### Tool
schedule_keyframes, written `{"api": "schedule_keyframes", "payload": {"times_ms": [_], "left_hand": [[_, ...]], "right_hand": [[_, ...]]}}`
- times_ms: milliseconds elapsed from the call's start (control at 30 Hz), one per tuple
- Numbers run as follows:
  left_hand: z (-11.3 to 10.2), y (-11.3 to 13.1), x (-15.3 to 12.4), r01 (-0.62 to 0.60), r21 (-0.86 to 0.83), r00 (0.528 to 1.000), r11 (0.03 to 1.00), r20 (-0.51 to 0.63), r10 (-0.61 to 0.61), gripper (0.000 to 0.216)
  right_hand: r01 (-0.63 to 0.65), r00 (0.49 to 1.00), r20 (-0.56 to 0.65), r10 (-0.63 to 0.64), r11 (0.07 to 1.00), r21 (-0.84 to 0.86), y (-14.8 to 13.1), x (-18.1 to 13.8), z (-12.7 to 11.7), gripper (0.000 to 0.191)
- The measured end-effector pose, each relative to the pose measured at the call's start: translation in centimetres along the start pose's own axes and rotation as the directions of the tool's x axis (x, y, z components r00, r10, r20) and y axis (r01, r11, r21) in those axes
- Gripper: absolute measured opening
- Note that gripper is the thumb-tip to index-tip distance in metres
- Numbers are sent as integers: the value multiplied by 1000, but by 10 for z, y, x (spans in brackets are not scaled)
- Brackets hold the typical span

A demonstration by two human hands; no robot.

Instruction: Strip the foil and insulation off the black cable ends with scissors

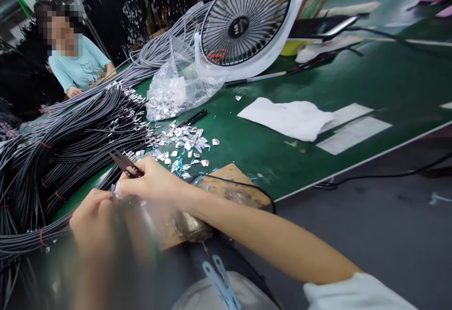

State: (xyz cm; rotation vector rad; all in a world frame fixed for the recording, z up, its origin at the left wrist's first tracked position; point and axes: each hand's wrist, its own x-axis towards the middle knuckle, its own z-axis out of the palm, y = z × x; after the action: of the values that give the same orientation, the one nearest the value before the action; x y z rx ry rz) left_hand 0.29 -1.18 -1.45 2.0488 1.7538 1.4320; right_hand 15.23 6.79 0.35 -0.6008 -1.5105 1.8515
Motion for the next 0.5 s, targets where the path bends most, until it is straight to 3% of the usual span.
{"api": "schedule_keyframes", "payload": {"times_ms": [100,200,333,500], "left_hand": [[-5,1,3,42,-54,997,998,69,-38,29],[-8,1,4,145,-148,985,978,116,-128,36],[-8,-1,3,292,-257,954,921,150,-261,42],[-4,9,6,331,-236,944,914,76,-322,43]], "right_hand": [[-90,996,9,90,995,37,-1,3,-1,16],[34,993,-115,-39,998,-49,-3,1,2,15],[48,996,-72,-54,995,-87,-7,-4,7,5],[17,995,-95,-33,986,-163,-10,-7,8,5]]}}
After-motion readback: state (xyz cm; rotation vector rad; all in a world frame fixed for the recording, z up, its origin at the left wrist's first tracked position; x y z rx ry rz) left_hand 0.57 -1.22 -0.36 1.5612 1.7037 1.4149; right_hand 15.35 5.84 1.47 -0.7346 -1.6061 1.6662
